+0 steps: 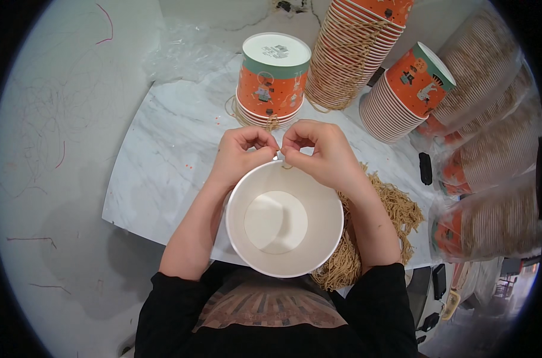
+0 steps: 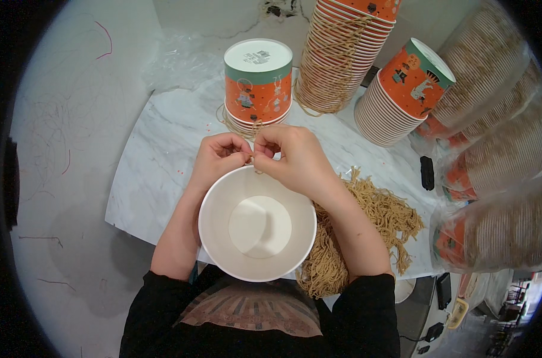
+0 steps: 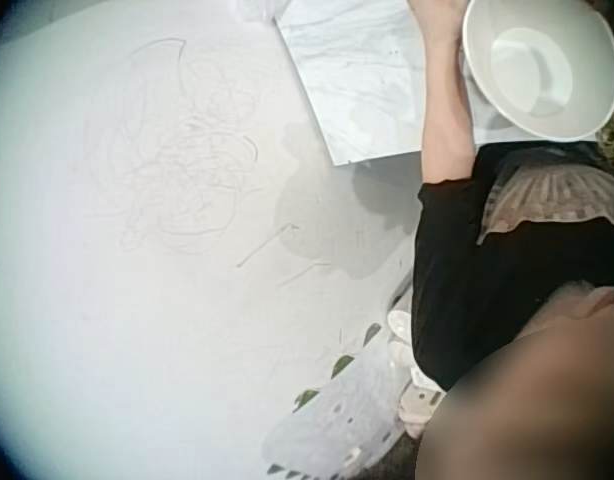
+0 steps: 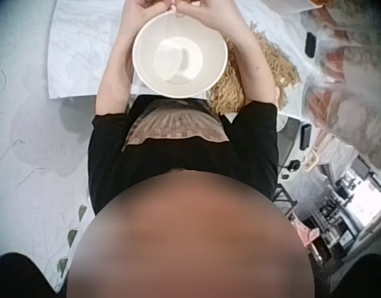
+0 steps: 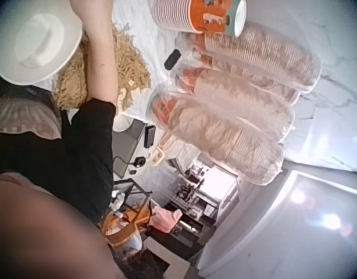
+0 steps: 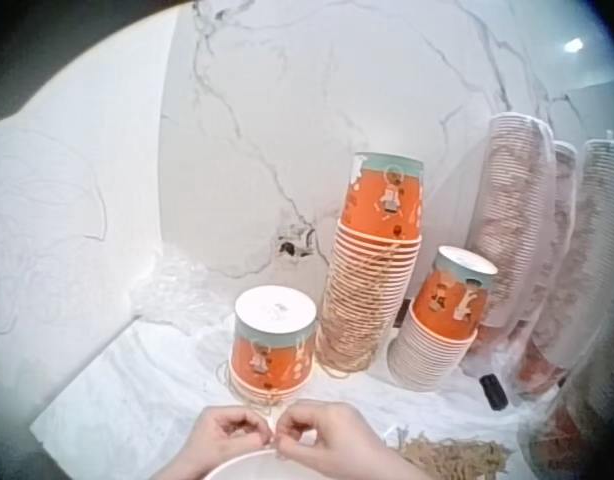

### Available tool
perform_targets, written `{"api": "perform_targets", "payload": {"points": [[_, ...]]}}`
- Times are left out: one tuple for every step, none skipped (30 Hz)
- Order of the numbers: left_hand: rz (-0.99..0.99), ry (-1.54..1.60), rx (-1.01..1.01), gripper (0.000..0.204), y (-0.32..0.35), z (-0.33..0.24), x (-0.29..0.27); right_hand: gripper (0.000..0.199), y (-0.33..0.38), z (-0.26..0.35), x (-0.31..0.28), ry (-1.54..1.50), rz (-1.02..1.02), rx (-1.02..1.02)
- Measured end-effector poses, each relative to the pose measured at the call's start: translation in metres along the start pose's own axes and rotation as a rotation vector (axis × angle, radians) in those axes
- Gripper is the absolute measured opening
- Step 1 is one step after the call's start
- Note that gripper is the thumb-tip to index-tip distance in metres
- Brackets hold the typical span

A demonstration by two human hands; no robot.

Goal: Tying strings to the rims of paper bowls and preparing food containers.

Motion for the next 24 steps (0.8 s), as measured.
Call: {"api": "perform_targets", "payload": {"points": [[0.0,0.0,0.0,0.01,0.0,0.001,0.0,0.017,0.0,0.0,0.0,-0.005,-0.002,0.003],[0.008,-0.003,0.014,0.009,0.0,0.001,-0.001,0.016,0.0,-0.001,0.0,-0.009,-0.004,0.006],[0.017,-0.007,0.027,0.008,0.0,0.001,-0.001,0.016,-0.002,-0.004,0.0,-0.009,-0.003,0.006],[0.018,-0.005,0.028,0.008,-0.001,0.0,-0.001,0.016,-0.003,-0.009,0.0,-0.088,-0.01,-0.002],[0.028,0.062,0.005,0.007,-0.002,-0.001,0.0,0.016,-0.004,-0.011,-0.003,-0.167,-0.018,-0.01],[0.039,0.128,-0.018,0.006,-0.003,-0.002,0.001,0.016,-0.003,-0.011,-0.009,-0.166,-0.02,-0.01],[0.033,0.125,-0.018,0.006,-0.002,-0.001,-0.001,0.014,-0.003,-0.01,-0.012,-0.159,0.054,0.036],[0.064,0.204,-0.028,0.007,-0.001,0.0,0.0,0.013,-0.003,-0.01,-0.013,-0.151,0.129,0.081],[0.095,0.283,-0.038,0.007,0.0,0.0,0.001,0.013,-0.006,-0.011,-0.014,-0.153,0.134,0.078],[0.097,0.284,-0.037,0.007,0.0,0.0,0.002,0.015,-0.007,-0.015,-0.013,-0.212,0.197,0.102],[0.102,0.284,-0.031,0.008,0.0,0.0,0.002,0.017,-0.008,-0.018,-0.011,-0.271,0.261,0.126],[0.107,0.282,-0.025,0.009,0.0,0.0,0.002,0.017,-0.01,-0.02,-0.011,-0.271,0.26,0.125],[0.107,0.281,-0.024,0.009,0.0,0.001,0.001,0.02,-0.013,-0.022,-0.012,-0.29,0.253,0.147],[0.101,0.295,0.037,0.009,-0.002,0.0,-0.001,0.022,-0.015,-0.025,-0.011,-0.309,0.248,0.169],[0.095,0.309,0.098,0.009,-0.003,-0.002,-0.002,0.022,-0.016,-0.025,-0.009,-0.311,0.248,0.167],[0.099,0.31,0.097,0.009,-0.003,-0.003,0.001,0.023,-0.017,-0.026,-0.007,-0.354,0.237,0.179],[0.053,0.289,0.135,0.01,-0.004,-0.005,0.002,0.025,-0.018,-0.028,-0.005,-0.397,0.225,0.19],[0.007,0.267,0.172,0.011,-0.005,-0.006,0.002,0.025,-0.018,-0.029,-0.001,-0.398,0.222,0.191],[0.008,0.266,0.171,0.011,-0.006,-0.006,0.002,0.024,-0.02,-0.031,0.006,-0.448,0.25,0.194],[-0.008,0.076,0.249,0.013,-0.007,-0.007,0.0,0.024,-0.02,-0.032,0.01,-0.497,0.278,0.196],[-0.023,-0.113,0.326,0.015,-0.007,-0.01,-0.002,0.024,-0.021,-0.033,0.012,-0.499,0.278,0.196],[-0.021,-0.113,0.326,0.015,-0.007,-0.009,-0.001,0.019,-0.022,-0.035,0.012,-0.482,0.264,0.217],[-0.049,-0.121,0.342,0.016,-0.008,-0.009,-0.001,0.015,-0.024,-0.038,0.012,-0.466,0.25,0.238],[-0.077,-0.127,0.358,0.017,-0.008,-0.009,-0.002,0.015,-0.025,-0.041,0.013,-0.465,0.247,0.239]]}}
Point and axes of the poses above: each hand's wrist, its own y-axis away from the middle knuckle, its own x-axis out of the palm, z = x × y, the point moved 5 cm from there along -y, towards the middle knuckle, and after that the axes turned 15 degrees about x, right-handed, at the moved point
